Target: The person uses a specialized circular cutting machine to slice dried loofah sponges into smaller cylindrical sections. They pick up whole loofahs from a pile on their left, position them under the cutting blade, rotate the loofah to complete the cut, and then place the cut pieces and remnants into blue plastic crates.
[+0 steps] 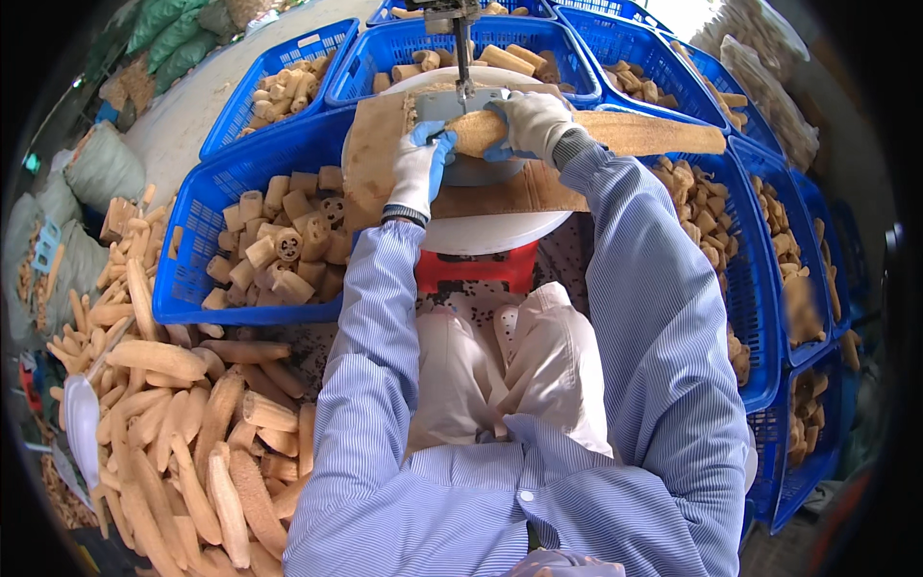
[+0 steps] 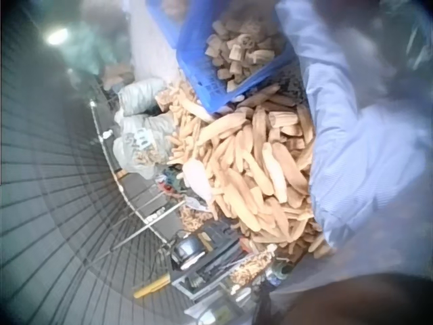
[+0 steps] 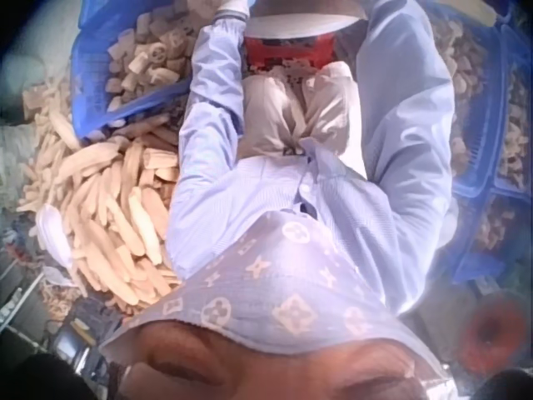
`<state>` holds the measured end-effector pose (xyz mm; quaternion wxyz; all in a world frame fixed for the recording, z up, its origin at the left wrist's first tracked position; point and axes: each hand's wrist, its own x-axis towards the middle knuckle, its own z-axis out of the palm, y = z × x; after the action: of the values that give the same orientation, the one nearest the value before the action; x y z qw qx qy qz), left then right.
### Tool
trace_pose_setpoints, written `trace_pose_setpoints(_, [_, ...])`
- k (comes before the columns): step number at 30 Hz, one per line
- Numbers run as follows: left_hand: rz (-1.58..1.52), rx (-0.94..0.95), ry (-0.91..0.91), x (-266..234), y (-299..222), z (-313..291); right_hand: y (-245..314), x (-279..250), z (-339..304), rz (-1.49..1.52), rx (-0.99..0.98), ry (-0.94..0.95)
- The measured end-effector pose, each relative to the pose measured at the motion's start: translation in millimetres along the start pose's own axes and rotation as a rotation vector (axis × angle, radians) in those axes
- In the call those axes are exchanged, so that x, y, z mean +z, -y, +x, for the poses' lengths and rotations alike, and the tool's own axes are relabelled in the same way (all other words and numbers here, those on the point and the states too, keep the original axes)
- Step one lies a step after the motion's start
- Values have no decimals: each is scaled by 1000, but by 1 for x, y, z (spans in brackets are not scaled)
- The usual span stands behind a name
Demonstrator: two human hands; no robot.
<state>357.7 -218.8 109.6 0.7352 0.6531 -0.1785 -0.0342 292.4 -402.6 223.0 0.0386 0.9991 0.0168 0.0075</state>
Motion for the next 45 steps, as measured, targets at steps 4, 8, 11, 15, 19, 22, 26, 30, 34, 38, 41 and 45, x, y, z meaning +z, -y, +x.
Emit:
trace_pose_setpoints(4, [24,-24,4,1,1,13,-2,3,18,-18,19,-6])
trace_pose_setpoints(8, [-9,-25,1,23,3,37,-39,20,41,27,79,-30])
trace_pose_setpoints(11, [111,-49,-45,-1,5,41,-1,-3,32,114,56,-13])
trace_pose_setpoints(15, [215,11,-54,0,0,41,-12,-7,36,137,70,-44])
trace_pose_setpoints(19, [188,93,-75,16,-26,-45,5,-10,-14,88,5,40])
trace_pose_setpoints(22, [14,130,-45,42,-25,-92,9,5,-76,30,24,-30])
trace_pose_setpoints(26, [-611,-125,54,91,-31,-122,-26,-7,-179,-79,160,-161])
trace_pose_setpoints(30, [-633,-330,146,195,-30,-166,-69,-20,-272,-206,276,-437])
trace_pose_setpoints(34, [8,-682,996,252,5,-224,-84,-18,-323,-257,168,-605])
trace_pose_setpoints(38, [-324,-574,704,244,13,-222,-83,8,-358,-328,202,-538])
trace_pose_setpoints(41, [-542,-438,742,222,-47,-209,-76,33,-357,-303,113,-599])
trace_pose_setpoints(45, [-448,-371,591,185,-70,-208,-50,44,-330,-262,21,-643])
